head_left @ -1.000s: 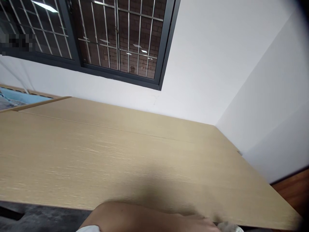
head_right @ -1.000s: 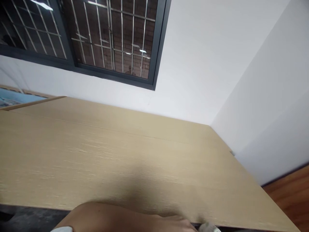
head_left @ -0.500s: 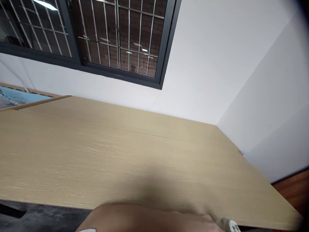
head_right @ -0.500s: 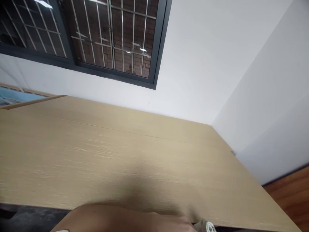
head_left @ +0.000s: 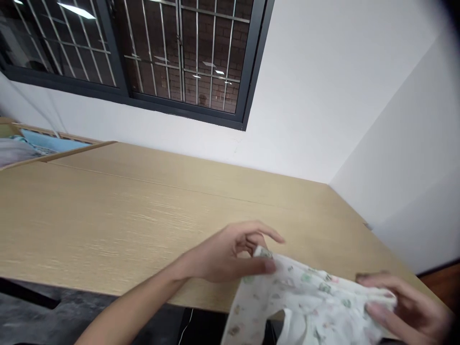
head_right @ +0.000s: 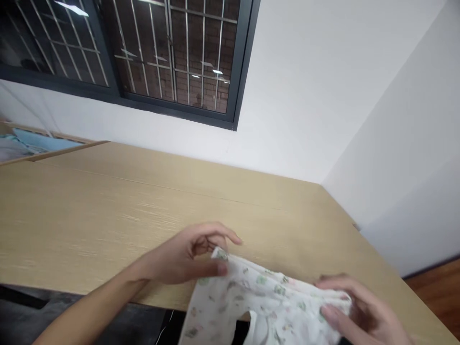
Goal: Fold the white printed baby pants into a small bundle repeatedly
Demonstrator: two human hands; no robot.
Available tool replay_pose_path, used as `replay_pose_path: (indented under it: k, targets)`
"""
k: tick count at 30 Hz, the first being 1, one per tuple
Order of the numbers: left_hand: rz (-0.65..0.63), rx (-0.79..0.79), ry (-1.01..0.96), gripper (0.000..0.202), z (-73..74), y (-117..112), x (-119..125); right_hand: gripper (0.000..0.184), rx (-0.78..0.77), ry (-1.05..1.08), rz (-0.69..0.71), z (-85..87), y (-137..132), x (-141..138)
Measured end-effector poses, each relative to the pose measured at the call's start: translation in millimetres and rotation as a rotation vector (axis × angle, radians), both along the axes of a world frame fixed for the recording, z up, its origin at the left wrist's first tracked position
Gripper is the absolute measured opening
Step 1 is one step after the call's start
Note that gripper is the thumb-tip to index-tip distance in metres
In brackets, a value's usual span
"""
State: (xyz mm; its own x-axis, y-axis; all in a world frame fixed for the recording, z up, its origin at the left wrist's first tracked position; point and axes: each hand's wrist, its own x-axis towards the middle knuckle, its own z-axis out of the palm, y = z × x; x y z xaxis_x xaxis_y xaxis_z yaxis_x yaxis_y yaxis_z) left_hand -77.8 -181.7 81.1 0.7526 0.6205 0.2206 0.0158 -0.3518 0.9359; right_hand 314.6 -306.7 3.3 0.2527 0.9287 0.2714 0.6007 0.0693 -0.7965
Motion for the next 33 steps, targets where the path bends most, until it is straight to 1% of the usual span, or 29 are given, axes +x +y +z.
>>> replay_pose_path:
  k: [1, 2, 4, 5, 7, 9, 11, 14, 17, 19, 21, 23, 25, 28, 30, 31, 33]
  targets:
    - [0.062, 0.022, -0.009, 0.04, 3.3, 5.0, -9.1, 0.033, -0.028, 0.004, 0.049, 8.5, 19.7, -6.1]
    - [0.118, 0.062, -0.013, 0.037, 5.7, 11.1, -17.0, 0.032, -0.039, 0.014, 0.106, 16.6, 40.5, -14.2]
    - [0.218, 0.2, 0.028, 0.023, 7.7, 28.0, -29.2, 0.032, -0.05, 0.047, 0.268, 28.5, 84.2, -34.5]
    - [0.269, 0.29, 0.082, 0.019, 6.7, 39.3, -33.5, 0.035, -0.033, 0.051, 0.318, 31.2, 106.5, -45.7]
    - [0.352, 0.451, 0.232, 0.023, -1.6, 67.1, -38.2, 0.036, -0.032, 0.005, 0.347, 28.0, 151.2, -66.5]
    - [0.396, 0.528, 0.368, 0.029, -20.1, 99.8, -38.6, 0.035, -0.044, -0.013, 0.399, 13.0, 195.2, -81.9]
    - [0.4, 0.508, 0.479, 0.032, -47.2, 133.0, -36.4, 0.033, -0.055, -0.027, 0.43, -10.7, 237.4, -91.0]
    - [0.409, 0.477, 0.67, 0.036, -91.7, 175.3, -31.6, 0.025, -0.083, -0.132, 0.367, -50.6, 293.1, -97.9]
    - [0.433, 0.47, 0.768, 0.036, -127.1, 206.9, -25.8, 0.02, -0.117, -0.228, 0.293, -80.7, 335.4, -103.6]
    - [0.453, 0.462, 0.81, 0.037, -143.5, 223.7, -20.7, 0.018, -0.127, -0.262, 0.269, -92.8, 356.1, -107.3]
    - [0.477, 0.459, 0.848, 0.04, -155.1, 237.6, -14.5, 0.019, -0.128, -0.286, 0.251, -100.3, 372.3, -109.9]
    - [0.501, 0.458, 0.876, 0.042, -162.0, 248.1, -8.0, 0.021, -0.124, -0.313, 0.228, -105.1, 385.2, -110.7]
    - [0.526, 0.458, 0.898, 0.042, -163.9, 254.0, -1.3, 0.023, -0.122, -0.339, 0.203, -108.8, 395.9, -110.1]
    - [0.58, 0.482, 0.914, 0.039, -156.9, 250.5, 11.7, 0.022, -0.135, -0.375, 0.154, -113.2, 407.8, -107.6]
    - [0.623, 0.533, 0.902, 0.04, -147.9, 236.3, 25.6, 0.021, -0.146, -0.389, 0.112, -115.1, 413.2, -105.0]
    - [0.635, 0.564, 0.89, 0.04, -143.5, 224.7, 34.8, 0.022, -0.152, -0.392, 0.089, -115.5, 415.2, -103.3]
    - [0.599, 0.621, 0.859, 0.04, -137.4, 192.2, 57.3, 0.024, -0.166, -0.388, 0.042, -115.3, 417.9, -99.5]
